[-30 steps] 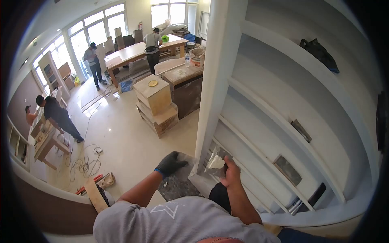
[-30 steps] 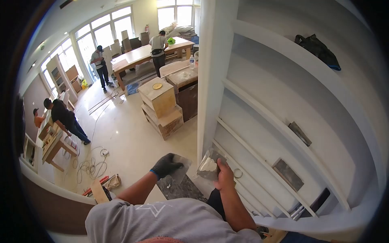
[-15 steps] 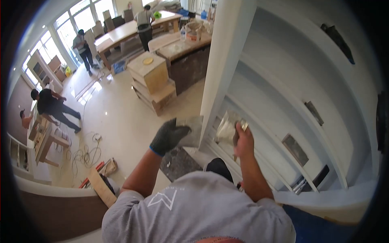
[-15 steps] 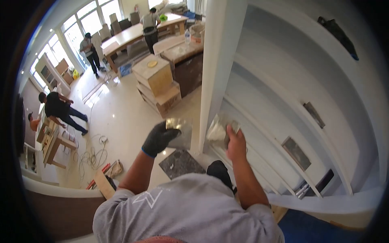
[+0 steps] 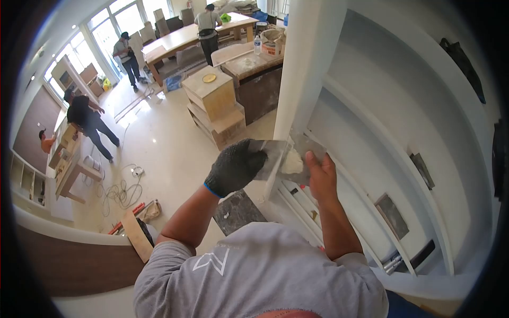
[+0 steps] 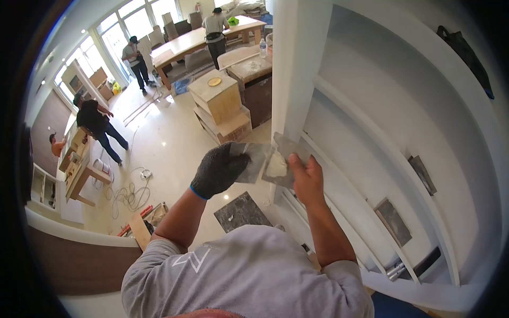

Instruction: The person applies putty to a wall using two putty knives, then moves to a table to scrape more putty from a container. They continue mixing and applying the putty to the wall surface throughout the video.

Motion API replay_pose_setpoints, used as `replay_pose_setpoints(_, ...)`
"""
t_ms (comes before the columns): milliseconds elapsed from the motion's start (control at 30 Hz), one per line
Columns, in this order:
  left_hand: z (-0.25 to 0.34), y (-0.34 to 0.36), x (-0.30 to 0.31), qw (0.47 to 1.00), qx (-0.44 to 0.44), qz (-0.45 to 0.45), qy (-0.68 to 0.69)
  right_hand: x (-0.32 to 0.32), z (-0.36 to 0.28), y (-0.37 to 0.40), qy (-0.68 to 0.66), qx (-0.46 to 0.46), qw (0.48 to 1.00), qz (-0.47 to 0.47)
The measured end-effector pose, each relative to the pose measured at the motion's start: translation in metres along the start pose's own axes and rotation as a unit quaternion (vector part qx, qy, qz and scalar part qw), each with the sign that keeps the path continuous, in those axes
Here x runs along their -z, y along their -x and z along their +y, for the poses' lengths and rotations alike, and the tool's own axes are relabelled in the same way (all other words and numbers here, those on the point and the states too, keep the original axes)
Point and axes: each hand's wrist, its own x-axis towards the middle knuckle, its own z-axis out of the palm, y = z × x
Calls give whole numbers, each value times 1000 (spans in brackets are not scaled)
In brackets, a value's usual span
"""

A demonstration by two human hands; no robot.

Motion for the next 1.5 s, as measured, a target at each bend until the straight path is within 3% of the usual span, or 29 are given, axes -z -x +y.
replay_pose_setpoints(100,16,-25,-5,996,17,76,-45,32,-27,-13,-53,-107,993,10)
replay_pose_setpoints(133,22,-34,-6,993,32,102,-40,48,-22,-21,-69,-87,994,-6)
replay_pose_setpoints(233,39,-63,-11,977,-69,185,-83,86,-21,-34,-57,-166,984,-29)
replay_pose_setpoints(267,38,-75,-12,931,-176,212,-239,99,-12,-37,-68,-170,983,-17)
replay_pose_setpoints(333,47,-91,-17,934,-184,227,-207,135,11,-42,-41,-151,988,-8)
replay_pose_setpoints(400,55,-105,-19,903,-231,251,-262,161,20,-42,-41,-136,990,10)
replay_pose_setpoints(467,66,-118,-15,816,-313,279,-397,180,21,-44,-64,-124,990,35)
replay_pose_setpoints(567,89,-134,-19,894,-201,333,-223,202,25,-53,-51,-104,992,56)
replay_pose_setpoints(667,109,-142,-21,916,-127,348,-152,213,42,-60,-33,-117,989,85)
replay_pose_setpoints(767,113,-149,-22,920,-151,329,-151,218,50,-55,-75,-133,985,84)
replay_pose_setpoints(867,111,-157,-24,924,-79,332,-169,216,48,-58,-105,-154,979,85)
replay_pose_setpoints(967,99,-152,-19,823,-229,341,-393,214,43,-58,-92,-157,979,97)
replay_pose_setpoints(1167,101,-163,-13,799,-295,317,-418,220,56,-60,-128,-147,977,81)
replay_pose_setpoints(1267,111,-156,-18,886,-139,344,-278,220,56,-60,-133,-147,977,83)
replay_pose_setpoints(1367,113,-157,-19,880,-91,381,-267,221,56,-60,-132,-150,977,75)
replay_pose_setpoints(1467,104,-165,-10,877,-212,329,-280,223,60,-59,-133,-146,979,61)
replay_pose_setpoints(1500,105,-163,-10,896,-155,336,-246,223,60,-59,-134,-142,979,56)
